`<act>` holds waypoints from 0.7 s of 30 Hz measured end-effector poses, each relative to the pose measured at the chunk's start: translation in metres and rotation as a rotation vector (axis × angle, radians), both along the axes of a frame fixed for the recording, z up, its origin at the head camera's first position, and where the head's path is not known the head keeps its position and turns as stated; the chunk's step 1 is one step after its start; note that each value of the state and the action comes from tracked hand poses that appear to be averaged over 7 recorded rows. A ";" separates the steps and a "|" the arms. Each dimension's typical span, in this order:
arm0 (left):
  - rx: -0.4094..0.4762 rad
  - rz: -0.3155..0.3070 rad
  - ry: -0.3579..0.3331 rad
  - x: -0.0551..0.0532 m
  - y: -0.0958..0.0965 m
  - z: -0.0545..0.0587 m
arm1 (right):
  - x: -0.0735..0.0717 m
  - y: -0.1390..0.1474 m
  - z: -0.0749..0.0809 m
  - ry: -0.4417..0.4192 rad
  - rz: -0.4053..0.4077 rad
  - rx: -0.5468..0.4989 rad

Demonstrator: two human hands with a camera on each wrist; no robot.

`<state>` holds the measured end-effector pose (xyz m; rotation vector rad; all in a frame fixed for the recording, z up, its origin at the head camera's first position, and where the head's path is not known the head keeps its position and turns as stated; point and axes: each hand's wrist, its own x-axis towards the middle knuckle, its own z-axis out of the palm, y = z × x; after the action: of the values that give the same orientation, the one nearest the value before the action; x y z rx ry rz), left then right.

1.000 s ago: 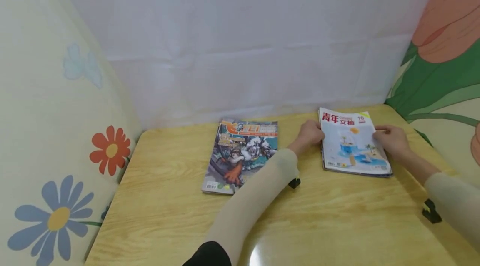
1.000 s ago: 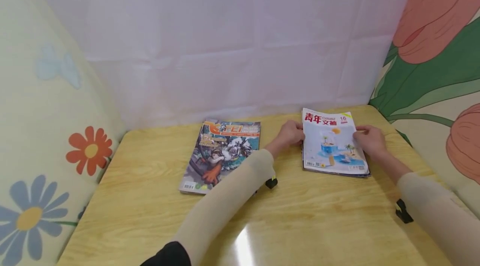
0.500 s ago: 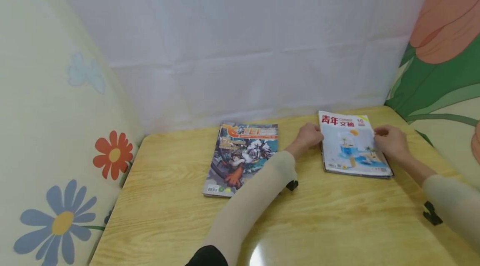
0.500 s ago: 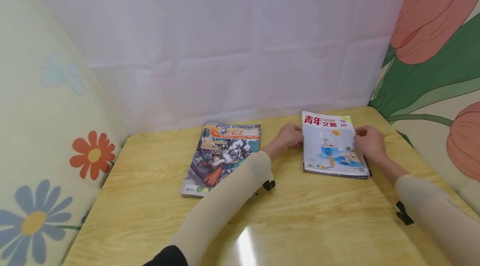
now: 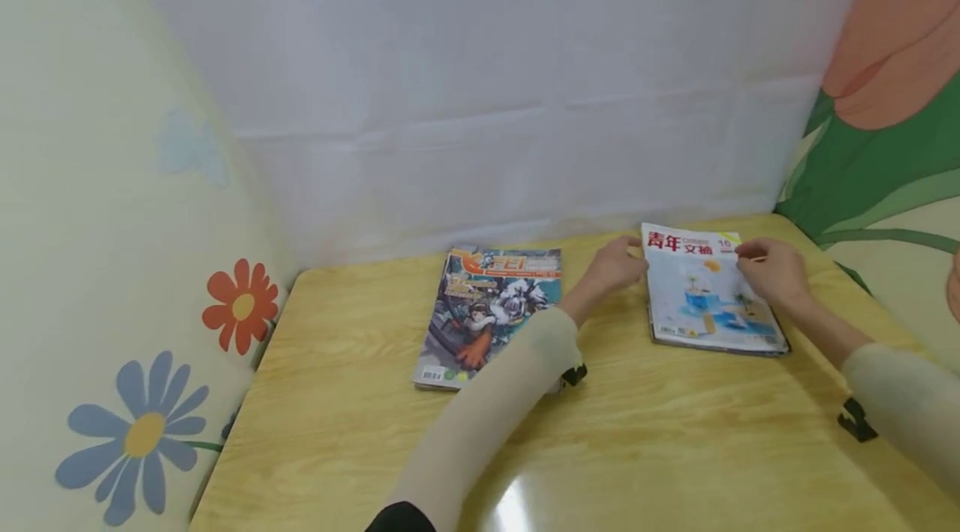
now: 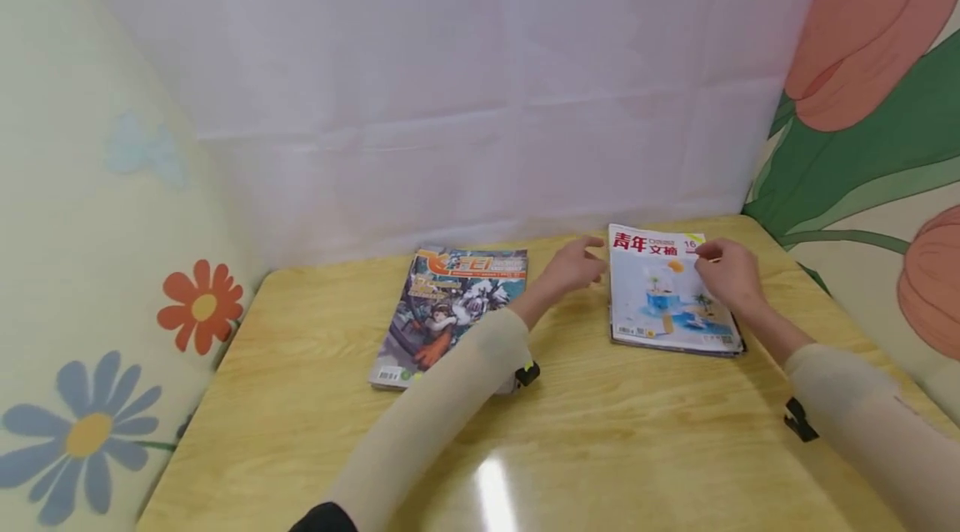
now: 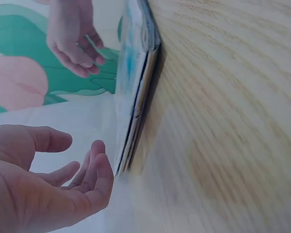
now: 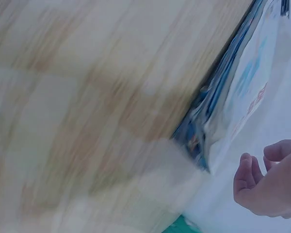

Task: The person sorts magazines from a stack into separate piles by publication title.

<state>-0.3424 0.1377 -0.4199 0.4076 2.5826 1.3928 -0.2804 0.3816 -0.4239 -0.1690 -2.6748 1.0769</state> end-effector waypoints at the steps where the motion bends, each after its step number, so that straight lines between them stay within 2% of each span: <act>1: 0.020 -0.002 0.000 0.000 -0.005 0.001 | 0.000 -0.004 0.001 0.006 0.008 0.001; 6: 0.088 -0.007 -0.009 0.005 -0.029 0.003 | 0.001 -0.023 0.004 0.018 0.059 -0.018; 13: 0.126 -0.021 -0.024 0.018 -0.063 0.006 | 0.000 -0.046 0.008 0.045 0.118 -0.058; 16: 0.132 -0.033 -0.018 0.024 -0.077 0.007 | -0.003 -0.056 0.009 0.027 0.149 -0.109; 21: 0.145 0.000 0.003 0.031 -0.099 0.013 | -0.007 -0.076 0.011 -0.008 0.219 -0.234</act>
<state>-0.3113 0.0389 -0.4065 0.4309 2.4918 1.5861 -0.2877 0.3056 -0.4128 0.0800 -2.6140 1.4579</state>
